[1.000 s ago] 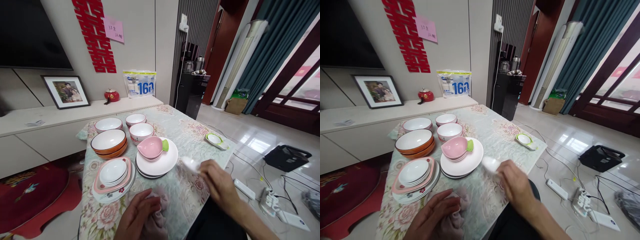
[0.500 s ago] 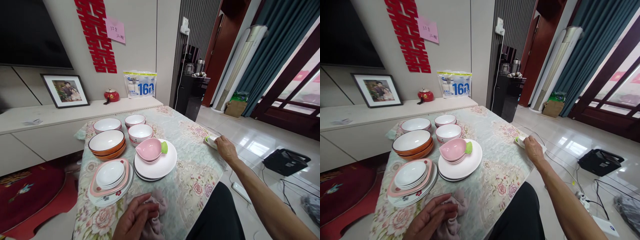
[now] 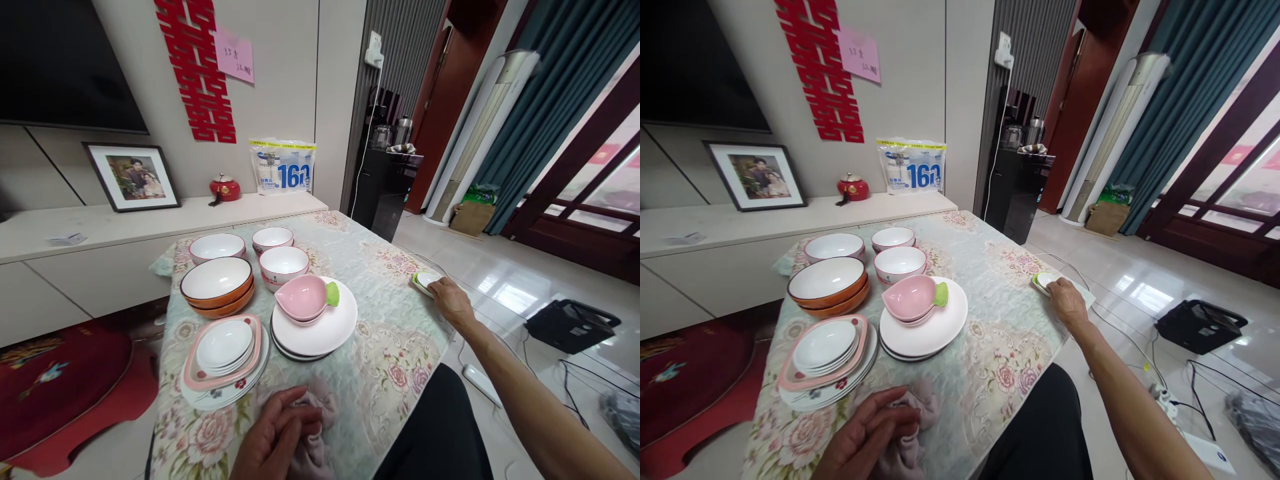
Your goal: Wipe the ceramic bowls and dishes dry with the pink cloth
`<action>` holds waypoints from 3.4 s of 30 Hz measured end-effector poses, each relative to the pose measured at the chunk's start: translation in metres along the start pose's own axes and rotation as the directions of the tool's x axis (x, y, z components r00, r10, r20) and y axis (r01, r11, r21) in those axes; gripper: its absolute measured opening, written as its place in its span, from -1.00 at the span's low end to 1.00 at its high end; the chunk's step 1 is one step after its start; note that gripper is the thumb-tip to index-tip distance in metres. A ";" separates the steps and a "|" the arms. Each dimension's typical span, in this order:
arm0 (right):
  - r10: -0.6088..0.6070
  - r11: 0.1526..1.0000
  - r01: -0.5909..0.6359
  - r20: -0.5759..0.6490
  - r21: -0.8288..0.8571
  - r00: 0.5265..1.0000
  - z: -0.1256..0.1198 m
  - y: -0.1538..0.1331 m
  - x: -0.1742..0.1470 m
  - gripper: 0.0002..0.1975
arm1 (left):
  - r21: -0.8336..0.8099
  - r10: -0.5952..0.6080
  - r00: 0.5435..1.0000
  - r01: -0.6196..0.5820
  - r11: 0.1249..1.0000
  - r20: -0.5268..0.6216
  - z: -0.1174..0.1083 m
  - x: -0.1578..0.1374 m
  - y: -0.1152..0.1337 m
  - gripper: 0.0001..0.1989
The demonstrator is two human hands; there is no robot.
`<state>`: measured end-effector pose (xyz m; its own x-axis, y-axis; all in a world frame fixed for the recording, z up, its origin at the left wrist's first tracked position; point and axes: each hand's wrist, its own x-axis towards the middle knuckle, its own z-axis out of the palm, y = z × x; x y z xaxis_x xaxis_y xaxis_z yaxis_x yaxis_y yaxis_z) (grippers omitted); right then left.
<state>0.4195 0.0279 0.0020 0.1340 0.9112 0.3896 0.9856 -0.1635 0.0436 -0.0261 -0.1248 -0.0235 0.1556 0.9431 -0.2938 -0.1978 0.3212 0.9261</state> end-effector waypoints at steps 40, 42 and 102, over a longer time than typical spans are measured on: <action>-0.852 0.394 0.816 -0.166 0.423 0.497 -0.096 -0.357 -0.079 -0.81 | 0.290 0.188 0.973 -0.143 0.946 -0.133 0.028 -0.001 0.012 -0.82; -0.844 0.381 0.801 -0.181 0.462 0.505 -0.092 -0.357 -0.079 -0.79 | 0.283 0.208 0.970 -0.167 0.944 -0.122 0.027 0.000 0.010 -0.81; -0.262 0.655 0.356 -0.242 0.666 0.934 -0.095 -0.280 -0.153 -0.84 | -0.593 0.227 0.969 -0.124 0.795 0.102 0.017 0.002 0.027 -0.57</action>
<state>0.1127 -0.1021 0.0175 -0.1577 0.8029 0.5749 0.7624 0.4690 -0.4459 -0.0145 -0.1157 0.0050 0.2043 0.9776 -0.0503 -0.7508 0.1895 0.6327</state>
